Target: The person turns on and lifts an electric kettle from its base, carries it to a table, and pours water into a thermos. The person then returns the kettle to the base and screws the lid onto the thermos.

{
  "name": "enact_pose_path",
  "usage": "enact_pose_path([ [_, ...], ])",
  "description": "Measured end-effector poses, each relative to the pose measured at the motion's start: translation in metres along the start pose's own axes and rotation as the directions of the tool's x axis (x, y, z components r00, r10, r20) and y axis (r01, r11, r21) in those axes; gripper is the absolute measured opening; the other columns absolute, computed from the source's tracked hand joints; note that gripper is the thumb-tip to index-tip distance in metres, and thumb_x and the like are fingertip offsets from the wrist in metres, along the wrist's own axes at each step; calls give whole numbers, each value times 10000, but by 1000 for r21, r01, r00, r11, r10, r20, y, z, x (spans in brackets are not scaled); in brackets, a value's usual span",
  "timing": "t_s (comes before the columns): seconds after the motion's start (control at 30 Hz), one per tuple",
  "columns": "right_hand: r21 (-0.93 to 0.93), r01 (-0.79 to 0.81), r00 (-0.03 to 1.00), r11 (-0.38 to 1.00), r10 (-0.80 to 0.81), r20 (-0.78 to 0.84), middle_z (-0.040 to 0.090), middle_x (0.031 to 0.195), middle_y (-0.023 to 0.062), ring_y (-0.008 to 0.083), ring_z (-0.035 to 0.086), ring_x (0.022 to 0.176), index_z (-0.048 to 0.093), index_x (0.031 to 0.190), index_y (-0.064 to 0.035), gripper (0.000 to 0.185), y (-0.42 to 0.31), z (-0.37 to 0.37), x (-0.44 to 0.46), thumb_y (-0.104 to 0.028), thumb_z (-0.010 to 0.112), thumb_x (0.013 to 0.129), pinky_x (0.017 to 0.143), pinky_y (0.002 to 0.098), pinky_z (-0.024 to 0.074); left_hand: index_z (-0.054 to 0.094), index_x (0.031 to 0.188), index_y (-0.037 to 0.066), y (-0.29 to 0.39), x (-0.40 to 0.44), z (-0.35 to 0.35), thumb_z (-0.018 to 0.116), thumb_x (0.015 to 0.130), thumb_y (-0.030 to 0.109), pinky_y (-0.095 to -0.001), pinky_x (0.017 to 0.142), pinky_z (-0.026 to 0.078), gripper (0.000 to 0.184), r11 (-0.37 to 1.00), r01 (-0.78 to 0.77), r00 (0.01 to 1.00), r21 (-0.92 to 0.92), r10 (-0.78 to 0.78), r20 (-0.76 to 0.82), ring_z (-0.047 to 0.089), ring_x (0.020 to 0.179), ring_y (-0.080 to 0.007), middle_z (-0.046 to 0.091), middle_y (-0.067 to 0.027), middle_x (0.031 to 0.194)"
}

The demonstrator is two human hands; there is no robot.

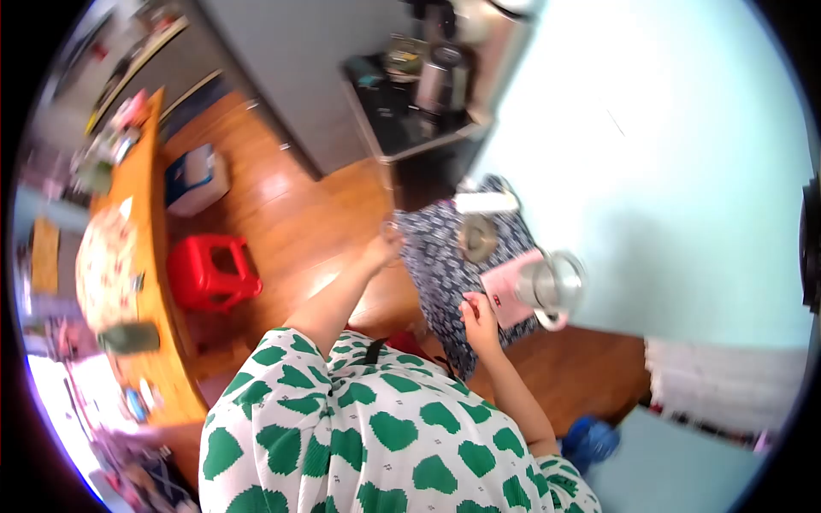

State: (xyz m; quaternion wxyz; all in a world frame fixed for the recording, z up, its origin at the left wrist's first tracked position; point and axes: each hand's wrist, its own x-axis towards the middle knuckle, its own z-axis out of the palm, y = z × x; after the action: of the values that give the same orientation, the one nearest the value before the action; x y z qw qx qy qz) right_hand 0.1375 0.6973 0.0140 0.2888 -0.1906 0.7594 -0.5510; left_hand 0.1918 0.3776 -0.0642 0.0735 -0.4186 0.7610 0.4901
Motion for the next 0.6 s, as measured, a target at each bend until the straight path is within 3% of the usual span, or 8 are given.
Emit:
enact_pose_path([
  [0.03, -45, 17, 997, 999, -14, 72, 653, 959, 23, 82, 586, 777, 590, 1268, -59, 220, -12, 13, 9, -106, 587, 1053, 741, 246, 516, 688, 1335, 108, 16, -42, -30, 634, 997, 353, -416, 916, 563, 421, 999, 17, 998, -32, -15, 54, 734, 1050, -284, 750, -132, 1191],
  [0.07, -27, 37, 989, 999, -33, 142, 665, 964, 23, 78, 592, 792, 607, 1255, -53, 207, -28, 29, 17, -88, 583, 1052, 748, 242, 517, 701, 1319, 128, -4, -48, -41, 666, 973, 358, -442, 913, 561, 417, 992, -64, 997, 109, 59, 53, 741, 961, -363, 746, -144, 1196],
  [0.17, 18, 87, 949, 996, -88, 302, 692, 940, 35, 98, 623, 784, 641, 1239, -47, 217, -63, 90, 37, -67, 619, 1024, 757, 256, 530, 742, 1245, 165, -36, -100, -98, 702, 943, 354, -445, 982, 528, 359, 949, -245, 970, 199, 241, 44, 694, 1082, -341, 743, -142, 1186],
  [0.27, -9, 123, 874, 992, -104, 474, 695, 959, 32, 89, 622, 805, 644, 1226, -42, 199, -97, 162, 44, -73, 607, 1034, 762, 239, 521, 758, 1178, 169, -87, -163, -156, 735, 889, 301, -463, 993, 500, 318, 692, -420, 832, 587, 552, -56, 669, 1108, -316, 735, -73, 1146],
  [0.37, -61, 116, 754, 991, -48, 655, 684, 977, 26, 80, 615, 825, 646, 1209, -50, 176, -124, 257, 36, -88, 602, 1044, 763, 231, 520, 757, 1151, 171, -150, -233, -212, 738, 873, 288, -434, 1017, 477, 302, 729, -324, 826, 603, 528, -195, 630, 1155, -282, 720, -56, 1139],
  [0.5, 10, 177, 537, 984, -105, 837, 670, 1017, 27, 85, 625, 896, 640, 1207, -32, 174, -162, 401, -12, -98, 601, 1050, 783, 230, 531, 734, 1198, 139, -232, -347, -291, 736, 891, 238, -455, 1035, 480, 323, 855, -184, 827, 484, 401, -394, 625, 1193, -300, 710, -80, 1216],
  [0.6, 92, 234, 369, 968, -176, 913, 669, 1003, 20, 82, 626, 891, 637, 1212, -35, 184, -179, 511, -65, -111, 613, 1046, 805, 235, 532, 741, 1158, 113, -300, -428, -344, 746, 867, 191, -456, 1000, 508, 301, 911, -120, 750, 395, 343, -565, 650, 1138, -322, 716, -115, 1169],
])
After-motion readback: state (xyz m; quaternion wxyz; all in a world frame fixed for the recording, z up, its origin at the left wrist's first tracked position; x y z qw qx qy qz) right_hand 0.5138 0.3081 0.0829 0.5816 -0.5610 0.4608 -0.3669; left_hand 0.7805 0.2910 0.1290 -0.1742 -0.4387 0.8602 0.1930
